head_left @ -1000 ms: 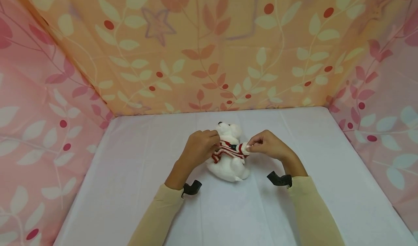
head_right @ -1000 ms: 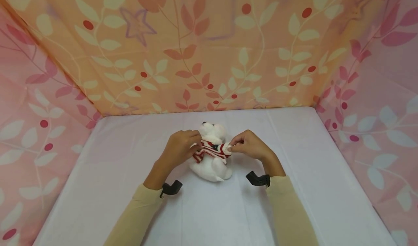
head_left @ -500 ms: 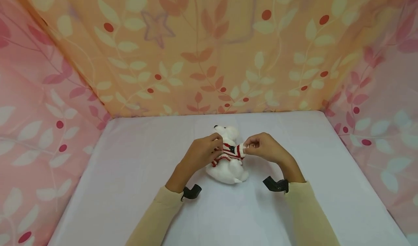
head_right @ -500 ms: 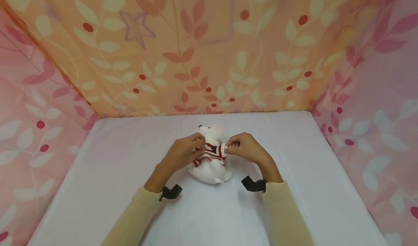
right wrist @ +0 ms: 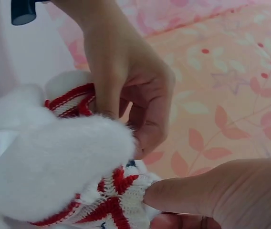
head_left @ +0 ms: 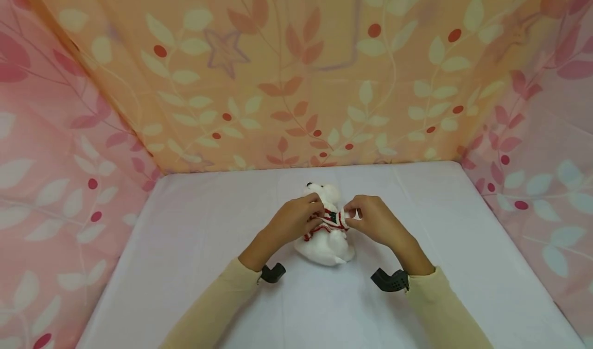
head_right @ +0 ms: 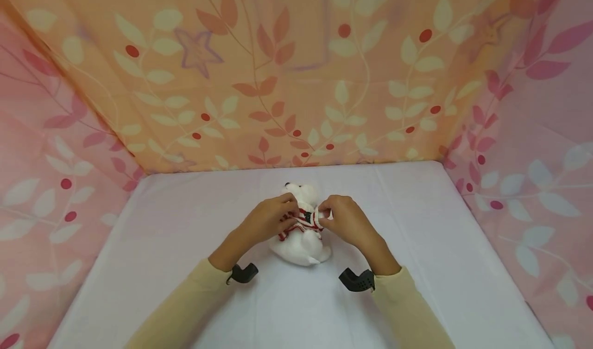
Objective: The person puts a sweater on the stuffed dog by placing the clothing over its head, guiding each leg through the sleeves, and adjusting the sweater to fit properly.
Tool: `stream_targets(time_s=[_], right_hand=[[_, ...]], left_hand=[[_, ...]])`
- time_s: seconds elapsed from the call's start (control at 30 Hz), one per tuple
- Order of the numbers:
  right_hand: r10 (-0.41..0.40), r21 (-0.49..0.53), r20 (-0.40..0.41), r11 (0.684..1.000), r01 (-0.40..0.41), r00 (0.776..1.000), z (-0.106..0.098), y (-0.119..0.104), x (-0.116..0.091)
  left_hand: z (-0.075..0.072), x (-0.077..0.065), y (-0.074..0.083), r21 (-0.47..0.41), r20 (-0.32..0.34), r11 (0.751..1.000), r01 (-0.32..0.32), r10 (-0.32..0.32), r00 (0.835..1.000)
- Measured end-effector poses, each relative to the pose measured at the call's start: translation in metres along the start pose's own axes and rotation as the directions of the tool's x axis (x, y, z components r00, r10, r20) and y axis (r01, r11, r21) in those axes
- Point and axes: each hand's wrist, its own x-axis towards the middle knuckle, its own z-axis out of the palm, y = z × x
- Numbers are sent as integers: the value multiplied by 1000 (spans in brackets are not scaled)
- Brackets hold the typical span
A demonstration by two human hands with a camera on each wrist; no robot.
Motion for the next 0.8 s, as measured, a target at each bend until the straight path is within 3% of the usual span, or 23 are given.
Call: stream_targets(time_s=[0.13, 0.37, 0.57, 0.8], right_hand=[[22, -9, 23, 1000, -22, 999, 2, 2, -1], [103, 65, 64, 992, -107, 993, 11, 11, -1], [151, 92, 53, 983, -156, 987, 25, 13, -2], [155, 92, -13, 984, -153, 988, 35, 13, -1]], left_hand=[[1, 1, 1, -4, -3, 1000, 6, -6, 1000], [5, 1, 1, -23, -29, 1000, 21, -22, 999], [8, 0, 2, -35, -43, 999, 39, -41, 998], [4, 2, -4, -62, -32, 998, 22, -24, 999]])
